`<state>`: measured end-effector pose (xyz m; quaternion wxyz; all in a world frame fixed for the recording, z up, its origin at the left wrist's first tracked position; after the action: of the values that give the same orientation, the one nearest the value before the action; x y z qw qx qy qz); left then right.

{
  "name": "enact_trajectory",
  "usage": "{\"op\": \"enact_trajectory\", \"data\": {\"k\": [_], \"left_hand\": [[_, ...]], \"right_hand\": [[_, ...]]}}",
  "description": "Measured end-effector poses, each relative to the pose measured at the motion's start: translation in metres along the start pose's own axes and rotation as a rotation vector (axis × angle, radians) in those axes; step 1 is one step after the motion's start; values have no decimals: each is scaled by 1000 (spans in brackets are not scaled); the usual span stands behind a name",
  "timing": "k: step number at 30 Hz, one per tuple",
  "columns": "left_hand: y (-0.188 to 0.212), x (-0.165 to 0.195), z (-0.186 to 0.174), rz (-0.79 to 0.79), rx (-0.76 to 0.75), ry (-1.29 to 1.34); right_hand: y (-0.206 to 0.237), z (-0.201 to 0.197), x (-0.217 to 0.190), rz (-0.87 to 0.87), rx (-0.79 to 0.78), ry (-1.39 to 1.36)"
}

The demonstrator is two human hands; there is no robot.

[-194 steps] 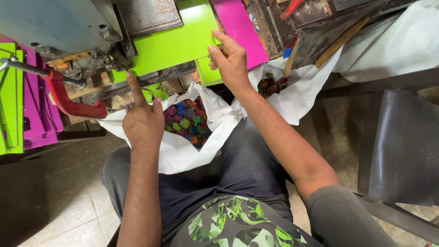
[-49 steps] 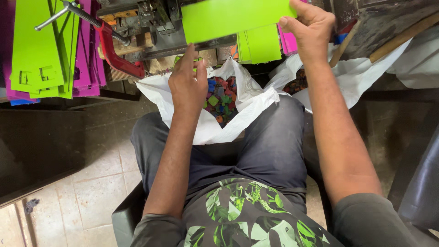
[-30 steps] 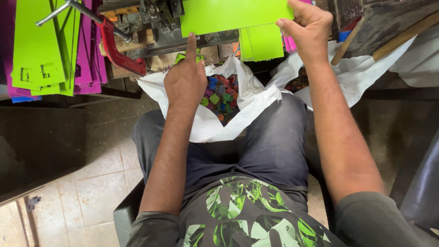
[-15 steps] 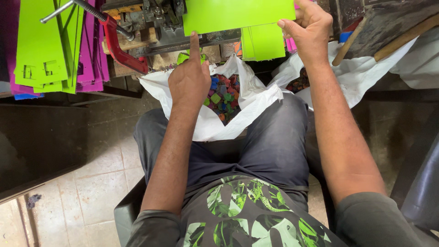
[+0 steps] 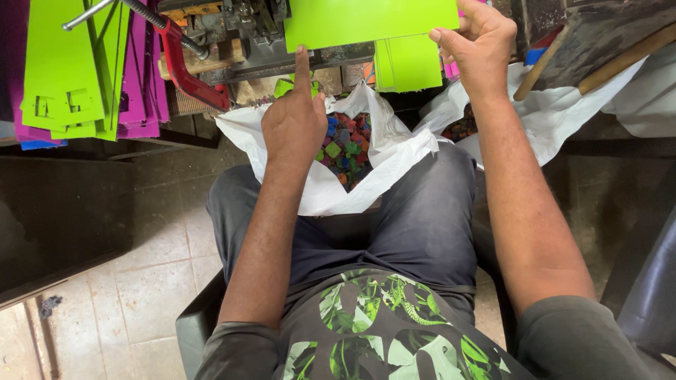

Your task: The person repeatedly places green and pink plastic sheets into a manual hole-punching machine, presses the lever to punch a hole, and removes the punched sheet. The process is repeated continuously with both colors.

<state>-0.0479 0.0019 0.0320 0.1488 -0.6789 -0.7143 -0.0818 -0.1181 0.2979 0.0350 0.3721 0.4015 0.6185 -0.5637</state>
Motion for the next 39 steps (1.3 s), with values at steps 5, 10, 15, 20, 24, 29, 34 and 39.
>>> {"op": "enact_trajectory", "data": {"k": [5, 10, 15, 20, 24, 29, 34, 39], "left_hand": [[-1, 1, 0, 1, -12, 8], [0, -1, 0, -6, -36, 0], [-1, -2, -1, -2, -27, -10], [1, -13, -4, -1, -3, -15], [4, -43, -11, -54, -36, -85], [10, -50, -29, 44, 137, -76], [5, -46, -28, 31, 113, -66], [7, -47, -29, 12, 53, -44]], "right_hand": [[0, -1, -1, -10, -7, -2], [1, 1, -2, -15, -4, 1], [2, 2, -2, -30, 1, 20], [1, 16, 3, -6, 10, 44], [1, 49, 15, 18, 88, 10], [7, 65, 13, -8, 81, 23], [5, 60, 15, 39, 145, 11], [5, 60, 14, 49, 96, 63]]}}
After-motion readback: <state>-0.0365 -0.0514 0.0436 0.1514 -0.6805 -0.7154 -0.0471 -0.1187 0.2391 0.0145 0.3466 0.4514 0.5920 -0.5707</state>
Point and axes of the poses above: each hand's wrist, its own y-axis away from the middle knuckle, its own z-axis out of the palm, x = y × z, the point moved 8 cm from there along -y, towards the middle knuckle, and after that the axes turned 5 degrees about -z, right-handed, at the moved point
